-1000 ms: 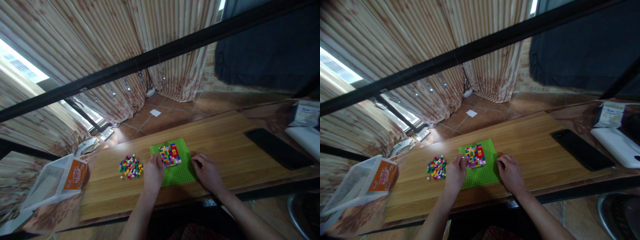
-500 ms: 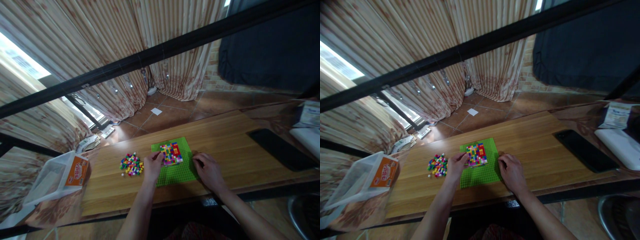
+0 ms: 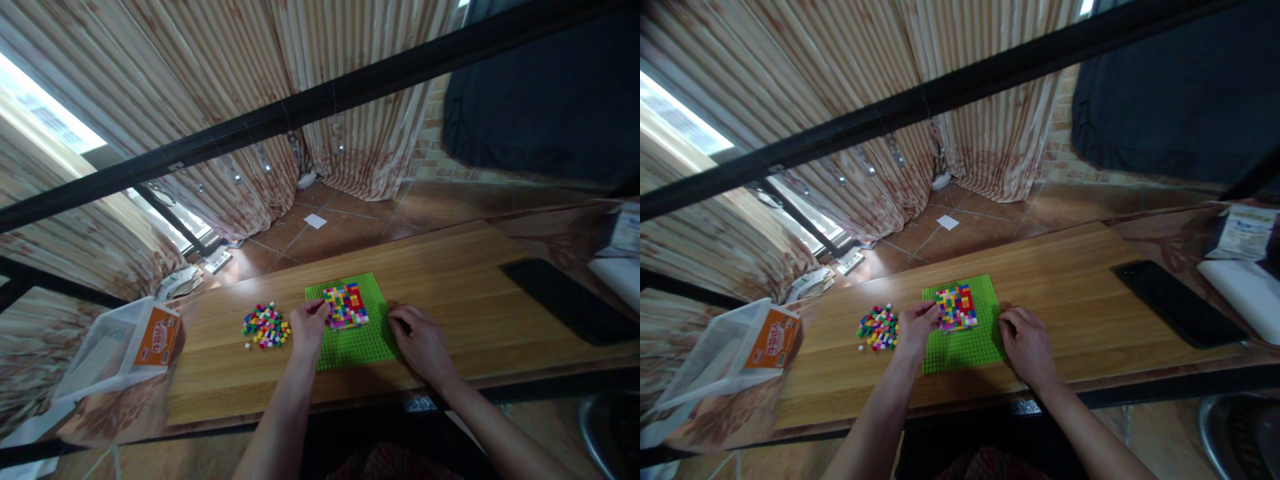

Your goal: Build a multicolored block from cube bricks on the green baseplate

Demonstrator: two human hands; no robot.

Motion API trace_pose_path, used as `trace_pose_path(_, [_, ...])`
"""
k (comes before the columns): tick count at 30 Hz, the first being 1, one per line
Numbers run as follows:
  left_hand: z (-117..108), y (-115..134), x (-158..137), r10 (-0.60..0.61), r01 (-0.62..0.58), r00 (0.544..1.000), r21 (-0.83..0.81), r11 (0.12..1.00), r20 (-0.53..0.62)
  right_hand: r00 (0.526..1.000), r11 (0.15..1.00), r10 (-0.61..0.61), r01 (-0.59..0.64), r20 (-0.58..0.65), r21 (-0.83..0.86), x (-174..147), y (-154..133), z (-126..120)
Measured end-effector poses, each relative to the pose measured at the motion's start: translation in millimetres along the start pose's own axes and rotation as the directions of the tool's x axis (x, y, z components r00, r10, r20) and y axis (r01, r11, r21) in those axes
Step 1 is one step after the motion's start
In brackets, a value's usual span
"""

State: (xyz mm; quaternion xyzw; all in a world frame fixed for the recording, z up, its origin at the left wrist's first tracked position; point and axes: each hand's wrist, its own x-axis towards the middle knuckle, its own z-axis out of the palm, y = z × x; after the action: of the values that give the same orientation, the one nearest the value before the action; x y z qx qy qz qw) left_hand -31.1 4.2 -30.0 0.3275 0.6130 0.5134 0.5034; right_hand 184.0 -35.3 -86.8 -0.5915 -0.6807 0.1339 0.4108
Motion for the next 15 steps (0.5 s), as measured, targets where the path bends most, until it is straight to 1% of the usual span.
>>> trace_pose_path(3, [-1.1,-4.0,3.0,0.014,-0.014,1.000,0.008,1.000,0.004,1.000,1.000,0.001,-0.001,-0.001,-0.008,0.0,-0.2,0.2])
trace_pose_path(8, [-1.7,-10.6,5.1,0.089,-0.089,0.996,0.093,0.992,0.005,1.000,1.000,-0.011,0.012,0.015,-0.018,-1.1,1.9,0.2])
trace_pose_path(13, [1.8,-10.8,2.2,0.146,-0.144,0.989,0.090,0.985,-0.021,0.999,1.000,-0.031,0.031,0.010,-0.004,-2.0,3.9,-0.6])
trace_pose_path(15, [-0.4,-7.9,-1.0,0.170,-0.167,0.985,0.084,0.982,-0.026,0.999,0.999,-0.032,0.031,0.012,0.009,-1.9,4.3,-0.9])
